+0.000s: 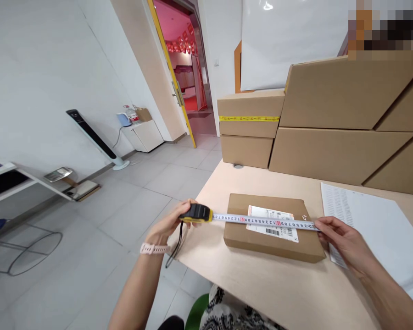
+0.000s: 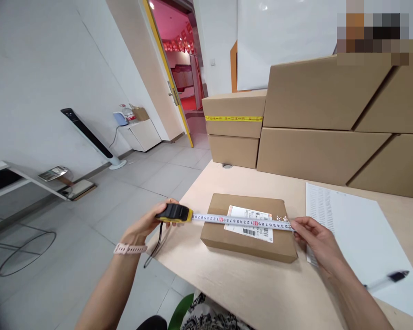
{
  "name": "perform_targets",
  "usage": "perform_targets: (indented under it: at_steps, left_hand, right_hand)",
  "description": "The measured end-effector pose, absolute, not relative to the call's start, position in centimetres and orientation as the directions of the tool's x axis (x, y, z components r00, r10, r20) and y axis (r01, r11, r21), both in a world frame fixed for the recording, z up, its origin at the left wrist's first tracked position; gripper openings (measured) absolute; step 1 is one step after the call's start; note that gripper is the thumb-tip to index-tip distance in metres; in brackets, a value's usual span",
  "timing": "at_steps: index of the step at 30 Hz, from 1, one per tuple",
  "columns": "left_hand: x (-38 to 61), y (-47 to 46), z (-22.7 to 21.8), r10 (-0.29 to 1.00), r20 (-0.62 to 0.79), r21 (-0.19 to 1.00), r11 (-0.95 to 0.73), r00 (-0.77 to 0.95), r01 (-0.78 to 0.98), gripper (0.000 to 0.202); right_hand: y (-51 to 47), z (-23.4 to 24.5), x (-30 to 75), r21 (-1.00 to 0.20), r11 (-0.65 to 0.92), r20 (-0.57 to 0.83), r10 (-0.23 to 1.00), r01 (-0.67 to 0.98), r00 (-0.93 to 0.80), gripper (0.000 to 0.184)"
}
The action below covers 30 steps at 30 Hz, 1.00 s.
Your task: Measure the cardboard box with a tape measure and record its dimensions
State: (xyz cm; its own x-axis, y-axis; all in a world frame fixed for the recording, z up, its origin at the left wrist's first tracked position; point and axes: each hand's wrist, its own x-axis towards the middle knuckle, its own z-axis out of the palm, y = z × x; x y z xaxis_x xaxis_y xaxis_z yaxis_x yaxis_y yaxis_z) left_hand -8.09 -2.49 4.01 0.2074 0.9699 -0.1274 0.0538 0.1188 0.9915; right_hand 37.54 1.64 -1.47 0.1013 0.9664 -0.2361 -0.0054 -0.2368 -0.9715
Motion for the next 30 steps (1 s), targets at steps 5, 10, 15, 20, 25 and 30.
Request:
perform_targets:
  at_steps: [5, 10, 15, 20, 25, 30]
  left_hand:
    - [-4.0, -7.5, 4.2, 0.874, -0.142, 0.981, 0.188, 0.465, -0.054, 0.072]
    - [2.8, -9.5, 2.1, 0.573, -0.136, 0.876, 0.451, 0.808, -0.172, 0.106]
    - [6.1, -11.1, 1.5, 0.639, -0.112, 0.684, 0.605, 0.761, -0.408, 0.098]
    - [5.0, -13.6, 1.7, 0.825, -0.019, 0.593, 0.464, 0.565, -0.658, 0.093]
    - [4.7, -14.3, 2.2, 0.861, -0.043, 0.602, 0.428, 0.507, -0.674, 0.094]
    - [5.9, -14.0, 2.2, 0.902, -0.082, 0.578, 0.39, 0.425, -0.716, 0.071]
  right_hand:
    - [-0.1, 3.6, 41.4, -0.945, -0.06, 0.056, 0.939, 0.322, 0.339, 0.033]
    - [-0.2, 8.5, 39.6, -0.848, 0.1, 0.174, 0.98, 0.52, 0.095, 0.035]
    - [1.3, 7.1, 37.6, -0.94, 0.15, 0.186, 0.978, 0.306, 0.09, 0.035]
    - [-0.6, 1.6, 37.2, -0.604, 0.492, 0.349, 0.871, 0.627, -0.346, 0.061]
    - [-1.9, -3.0, 33.3, -0.154, 0.68, 0.522, 0.672, 0.717, -0.525, 0.056]
    - [-1.9, -2.7, 30.1, -0.172, 0.554, 0.574, 0.728, 0.814, -0.374, 0.04]
